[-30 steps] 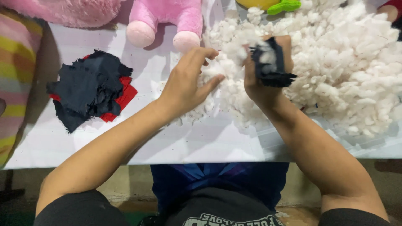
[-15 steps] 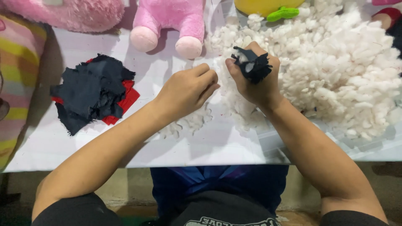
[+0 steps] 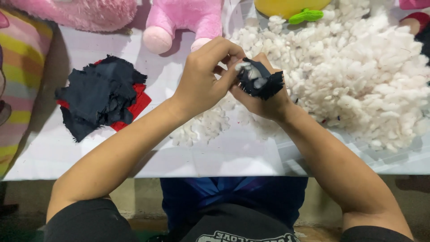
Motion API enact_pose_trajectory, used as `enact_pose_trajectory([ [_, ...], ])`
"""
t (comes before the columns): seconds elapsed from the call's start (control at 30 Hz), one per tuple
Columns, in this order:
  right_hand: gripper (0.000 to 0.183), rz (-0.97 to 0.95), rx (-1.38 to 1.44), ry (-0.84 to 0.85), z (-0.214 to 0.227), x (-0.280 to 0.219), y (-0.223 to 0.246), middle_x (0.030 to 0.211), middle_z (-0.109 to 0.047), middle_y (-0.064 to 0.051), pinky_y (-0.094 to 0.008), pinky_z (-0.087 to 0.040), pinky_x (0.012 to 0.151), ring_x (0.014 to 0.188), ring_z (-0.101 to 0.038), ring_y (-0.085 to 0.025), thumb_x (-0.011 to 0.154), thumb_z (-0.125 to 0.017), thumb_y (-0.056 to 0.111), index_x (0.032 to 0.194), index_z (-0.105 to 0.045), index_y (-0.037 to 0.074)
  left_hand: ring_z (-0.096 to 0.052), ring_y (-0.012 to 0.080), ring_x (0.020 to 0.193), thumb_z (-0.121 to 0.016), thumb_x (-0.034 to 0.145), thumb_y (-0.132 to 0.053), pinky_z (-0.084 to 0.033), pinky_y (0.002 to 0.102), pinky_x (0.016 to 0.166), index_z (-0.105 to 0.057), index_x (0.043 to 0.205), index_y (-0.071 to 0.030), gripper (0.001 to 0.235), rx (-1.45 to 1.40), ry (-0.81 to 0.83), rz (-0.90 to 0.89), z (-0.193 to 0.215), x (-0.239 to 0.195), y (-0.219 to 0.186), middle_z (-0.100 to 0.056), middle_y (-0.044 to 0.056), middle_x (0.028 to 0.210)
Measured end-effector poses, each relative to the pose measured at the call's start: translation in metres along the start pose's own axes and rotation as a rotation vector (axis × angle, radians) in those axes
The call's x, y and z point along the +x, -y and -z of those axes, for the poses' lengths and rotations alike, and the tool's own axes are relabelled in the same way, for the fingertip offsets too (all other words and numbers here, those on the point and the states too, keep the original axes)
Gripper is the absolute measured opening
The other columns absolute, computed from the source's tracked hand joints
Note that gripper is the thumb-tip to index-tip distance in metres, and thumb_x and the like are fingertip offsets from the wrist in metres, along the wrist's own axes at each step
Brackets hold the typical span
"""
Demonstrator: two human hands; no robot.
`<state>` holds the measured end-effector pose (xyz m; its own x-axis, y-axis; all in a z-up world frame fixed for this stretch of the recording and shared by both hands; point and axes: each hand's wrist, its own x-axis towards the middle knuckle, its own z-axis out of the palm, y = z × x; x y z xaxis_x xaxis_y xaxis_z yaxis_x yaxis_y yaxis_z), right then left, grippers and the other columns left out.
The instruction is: The person sits at a table and stuffs white cotton filling into a small black fabric piece by hand. They repeatedly pinch the fabric edges to pack the cotton inside and adjust the shape of the stuffed item.
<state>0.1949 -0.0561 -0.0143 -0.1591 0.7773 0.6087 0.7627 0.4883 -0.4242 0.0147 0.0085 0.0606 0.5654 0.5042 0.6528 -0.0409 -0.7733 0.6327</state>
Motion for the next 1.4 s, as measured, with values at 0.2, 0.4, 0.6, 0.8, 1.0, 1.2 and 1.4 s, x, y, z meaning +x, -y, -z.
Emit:
enact_pose_trajectory([
  [0.2,0.023,0.027,-0.140,-0.145,-0.001,-0.003,-0.003,0.104,-0.060,-0.015,-0.036,-0.048,0.055,0.078,-0.064,-0.027,0.097,-0.074,0.004,0.119,-0.069,0.004,-0.061,0.0193,0.094,-0.063,0.103,-0.001,-0.060,0.027,0.078,-0.060,0.116,-0.004,0.014,-0.062,0.027,0.020,-0.001,-0.008,-0.005,-0.064,0.009,0.105],
  [0.4,0.049,-0.014,0.034,-0.301,0.011,-0.001,0.005,0.096,-0.059,-0.011,-0.035,-0.048,0.064,0.075,-0.065,-0.024,0.110,-0.049,0.037,0.084,-0.077,0.006,-0.061,0.0348,0.110,-0.069,0.103,-0.009,-0.050,0.046,0.103,-0.062,0.122,0.002,0.023,0.118,-0.007,-0.179,-0.008,-0.013,-0.009,-0.068,0.016,0.115],
  [0.6,0.019,-0.156,0.309,-0.293,0.016,0.000,-0.014,0.075,-0.046,-0.006,-0.032,-0.033,0.061,0.066,-0.041,-0.016,0.083,-0.053,-0.008,0.091,-0.039,0.001,-0.061,0.0192,0.074,-0.072,0.100,-0.025,-0.047,0.034,0.062,-0.058,0.106,-0.011,0.021,0.266,0.309,0.182,0.026,-0.030,-0.008,-0.062,0.002,0.094],
  [0.8,0.012,-0.004,0.224,-0.124,0.020,0.013,-0.002,0.089,-0.053,-0.016,-0.035,-0.040,0.059,0.070,-0.053,-0.025,0.090,-0.064,0.001,0.084,-0.055,-0.004,-0.062,0.0349,0.092,-0.074,0.091,-0.032,-0.051,0.052,0.066,-0.057,0.117,-0.009,0.038,0.474,0.852,0.498,0.035,-0.054,0.004,-0.056,0.009,0.110],
  [1.0,0.031,-0.169,0.228,-0.173,-0.002,0.002,-0.021,0.080,-0.065,-0.014,-0.030,-0.049,0.061,0.067,-0.067,-0.028,0.098,-0.084,0.027,0.086,-0.070,0.002,-0.071,0.0369,0.079,-0.070,0.094,-0.008,-0.058,0.043,0.060,-0.066,0.107,0.000,0.016,0.257,0.297,0.148,0.042,-0.041,0.011,-0.068,0.018,0.087],
  [1.2,0.020,-0.157,0.214,-0.248,0.012,0.007,-0.006,0.095,-0.059,-0.015,-0.038,-0.051,0.081,0.081,-0.062,-0.027,0.101,-0.067,0.014,0.092,-0.066,-0.004,-0.063,0.0288,0.080,-0.063,0.097,0.002,-0.047,0.040,0.064,-0.063,0.113,-0.005,0.018,0.245,0.190,-0.012,0.031,-0.023,0.011,-0.064,0.009,0.095],
  [1.4,0.020,-0.297,0.514,-0.376,0.012,0.015,0.001,0.082,-0.060,-0.016,-0.031,-0.045,0.064,0.065,-0.052,-0.020,0.109,-0.049,0.018,0.102,-0.039,0.002,-0.056,0.0349,0.100,-0.047,0.077,0.021,-0.050,0.044,0.081,-0.063,0.112,0.004,0.042,0.416,0.075,-0.298,0.023,-0.022,-0.013,-0.063,0.015,0.101],
])
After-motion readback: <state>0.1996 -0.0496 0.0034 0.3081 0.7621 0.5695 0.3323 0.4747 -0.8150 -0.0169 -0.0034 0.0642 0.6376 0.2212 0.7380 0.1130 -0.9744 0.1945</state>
